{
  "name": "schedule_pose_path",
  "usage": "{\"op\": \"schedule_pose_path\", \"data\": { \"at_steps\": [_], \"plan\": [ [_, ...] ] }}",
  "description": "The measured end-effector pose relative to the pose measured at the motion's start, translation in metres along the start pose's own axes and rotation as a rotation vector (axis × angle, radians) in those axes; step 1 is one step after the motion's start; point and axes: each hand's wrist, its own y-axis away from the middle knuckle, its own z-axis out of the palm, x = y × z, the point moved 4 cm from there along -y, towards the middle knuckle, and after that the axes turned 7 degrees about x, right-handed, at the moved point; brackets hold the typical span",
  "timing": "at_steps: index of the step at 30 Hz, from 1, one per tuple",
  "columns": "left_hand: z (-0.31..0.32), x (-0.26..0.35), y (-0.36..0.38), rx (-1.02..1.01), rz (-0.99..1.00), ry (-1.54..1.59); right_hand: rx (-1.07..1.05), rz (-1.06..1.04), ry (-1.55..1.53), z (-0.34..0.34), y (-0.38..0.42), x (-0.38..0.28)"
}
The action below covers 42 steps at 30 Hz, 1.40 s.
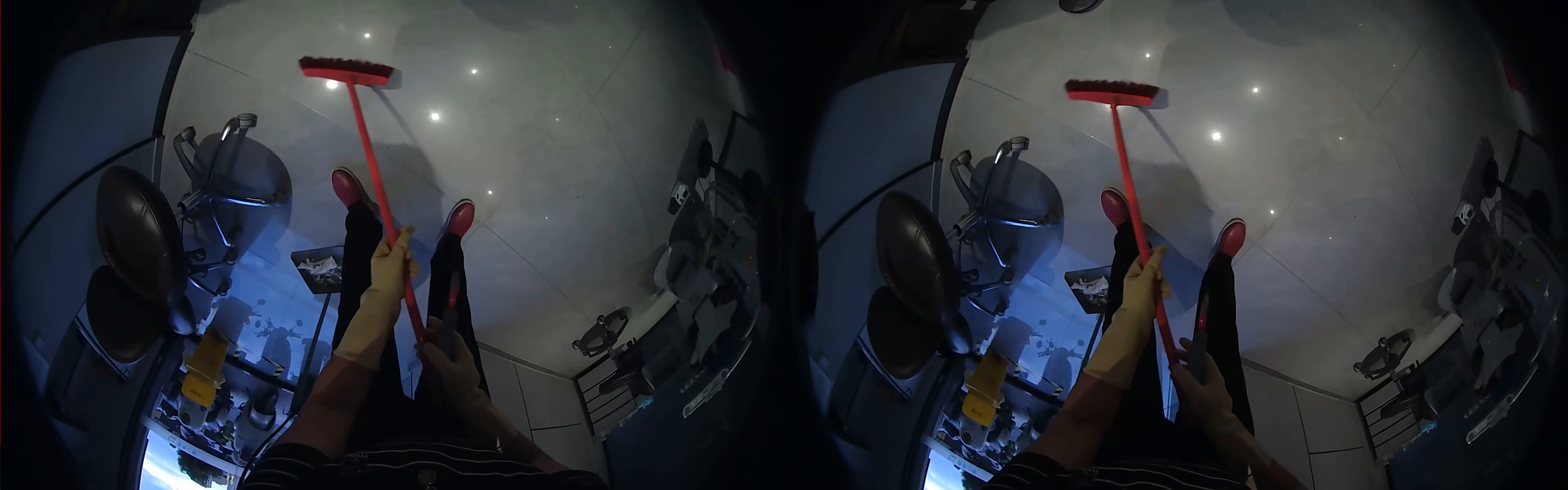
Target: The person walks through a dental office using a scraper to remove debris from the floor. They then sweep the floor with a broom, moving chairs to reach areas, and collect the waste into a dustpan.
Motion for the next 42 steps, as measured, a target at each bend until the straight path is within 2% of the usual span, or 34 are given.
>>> {"op": "schedule_pose_path", "data": {
  "at_steps": [2, 3, 4, 7, 8, 11, 13, 14, 16, 20, 23, 26, 28, 32, 34, 38, 40, 42],
  "plan": [
    [-0.039, 0.005, -0.023, 0.067, 0.052, 0.071, -0.013, -0.150, 0.060, -0.001, -0.052, 0.001],
    [-0.058, 0.008, -0.035, 0.128, 0.118, 0.133, 0.025, -0.009, 0.214, 0.006, -0.078, -0.023],
    [-0.073, 0.005, -0.047, 0.133, 0.105, 0.148, 0.067, 0.133, 0.370, 0.016, -0.109, -0.051],
    [-0.101, -0.003, -0.083, 0.131, 0.214, 0.310, 0.156, -0.022, 0.757, 0.046, -0.248, -0.053],
    [-0.103, -0.010, -0.094, 0.135, 0.196, 0.322, 0.165, -0.055, 0.858, 0.064, -0.290, -0.054],
    [-0.105, -0.023, -0.116, 0.146, 0.199, 0.429, 0.193, 0.042, 0.936, 0.119, -0.384, -0.050],
    [-0.113, -0.029, -0.123, 0.299, 0.015, 0.328, 0.295, -0.056, 0.920, 0.131, -0.441, -0.024],
    [-0.114, -0.028, -0.122, 0.303, -0.003, 0.334, 0.299, -0.043, 0.933, 0.128, -0.464, -0.003],
    [-0.114, -0.023, -0.123, 0.294, 0.001, 0.223, 0.412, -0.432, 1.135, 0.127, -0.501, 0.019],
    [-0.113, -0.029, -0.121, 0.275, -0.023, 0.246, 0.410, -0.395, 1.238, 0.154, -0.503, 0.001],
    [-0.109, -0.025, -0.121, 0.267, -0.028, 0.246, 0.435, -0.448, 1.191, 0.155, -0.509, -0.007],
    [-0.109, -0.022, -0.119, 0.275, -0.051, 0.257, 0.421, -0.558, 1.281, 0.150, -0.502, -0.006],
    [-0.110, -0.021, -0.119, 0.255, -0.034, 0.271, 0.366, -0.502, 1.253, 0.153, -0.504, -0.004],
    [-0.112, -0.024, -0.117, 0.241, -0.017, 0.278, 0.381, -0.447, 1.272, 0.216, -0.520, -0.064],
    [-0.113, -0.023, -0.116, 0.264, -0.013, 0.274, 0.401, -0.520, 1.198, 0.234, -0.520, -0.084],
    [-0.115, -0.011, -0.115, 0.232, 0.017, 0.305, 0.354, -0.626, 1.359, 0.199, -0.499, -0.024],
    [-0.118, -0.012, -0.116, 0.271, 0.012, 0.258, 0.183, -0.370, 1.610, 0.201, -0.489, 0.009],
    [-0.123, -0.012, -0.115, 0.284, 0.003, 0.290, 0.187, -0.429, 1.540, 0.235, -0.496, -0.002]
  ]
}}
